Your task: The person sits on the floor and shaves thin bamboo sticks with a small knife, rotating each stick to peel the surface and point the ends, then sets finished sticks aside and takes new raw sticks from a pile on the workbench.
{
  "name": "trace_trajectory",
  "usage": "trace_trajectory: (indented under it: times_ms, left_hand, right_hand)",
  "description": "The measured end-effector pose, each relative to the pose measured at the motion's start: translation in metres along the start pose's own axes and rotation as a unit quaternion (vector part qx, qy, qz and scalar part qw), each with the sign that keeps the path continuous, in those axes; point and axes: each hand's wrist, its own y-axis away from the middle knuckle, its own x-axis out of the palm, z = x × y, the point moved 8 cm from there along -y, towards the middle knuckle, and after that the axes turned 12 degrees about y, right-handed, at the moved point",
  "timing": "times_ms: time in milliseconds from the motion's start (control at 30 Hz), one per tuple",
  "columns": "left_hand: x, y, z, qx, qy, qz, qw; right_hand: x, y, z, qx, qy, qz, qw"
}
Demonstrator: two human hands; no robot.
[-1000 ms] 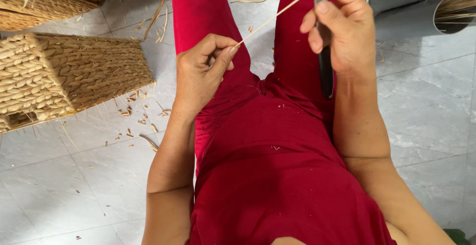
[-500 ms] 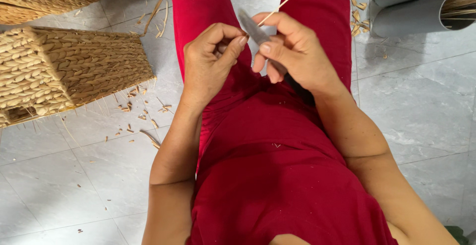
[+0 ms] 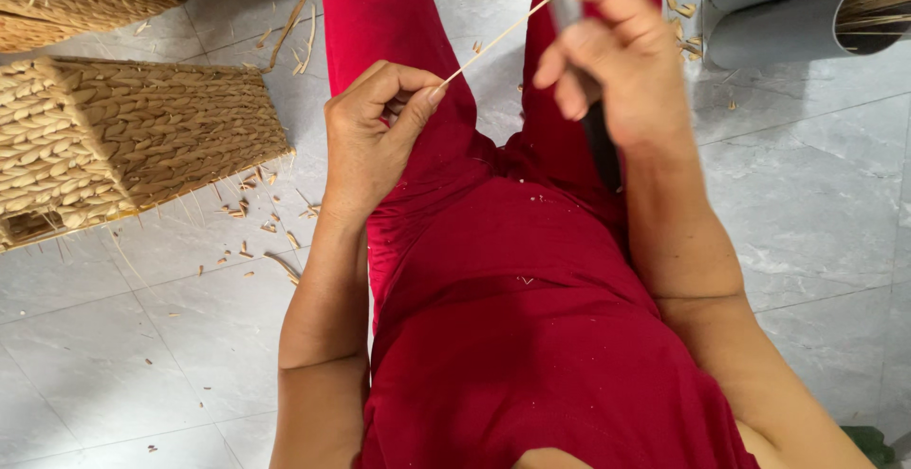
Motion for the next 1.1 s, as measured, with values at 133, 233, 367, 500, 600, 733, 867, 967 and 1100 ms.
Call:
trace_trajectory:
  times_ms: [133, 233, 367, 500, 600, 733, 867, 967, 1100]
  left_hand:
    - [-0.003, 0.002, 0.001, -0.001, -0.014, -0.002, 1.000]
    - [-0.019, 0.006, -0.002, -0.004, -0.030, -0.003, 1.000]
    - [-0.031, 0.009, 0.000, -0.043, -0.063, 0.057, 0.995]
    - [-0.019, 0.003, -0.013, 0.015, -0.040, 0.097, 0.994]
    - [0.005, -0.007, -0.009, -0.001, 0.007, 0.087, 0.996]
    - [0.024, -0.013, 0.013, -0.097, 0.063, 0.043, 0.992]
    - [0.017, -0.009, 0.014, -0.079, 0.022, 0.028, 0.996]
    - [0.006, -0.003, 0.012, -0.073, 0.003, 0.024, 0.997]
    - [-0.001, -0.001, 0.012, -0.086, -0.014, 0.046, 0.995]
  right_hand:
    - [0.018, 0.001, -0.010, 0.005, -0.009, 0.059, 0.998]
    - [-0.007, -0.005, -0.010, -0.005, -0.022, 0.003, 1.000]
    - [-0.024, -0.008, -0.005, -0.036, -0.035, -0.006, 0.999]
    - [0.001, -0.003, -0.014, -0.009, 0.022, 0.020, 1.000]
    - [0.033, 0.000, -0.014, -0.009, 0.042, 0.079, 0.996]
    - [0.047, 0.001, -0.010, 0.001, 0.055, 0.105, 0.993]
    - [0.026, -0.003, -0.009, -0.005, 0.043, 0.060, 0.997]
    - [0.009, -0.006, -0.011, -0.006, -0.005, 0.043, 0.999]
    - [-0.004, -0.007, -0.011, -0.001, -0.038, 0.021, 0.999]
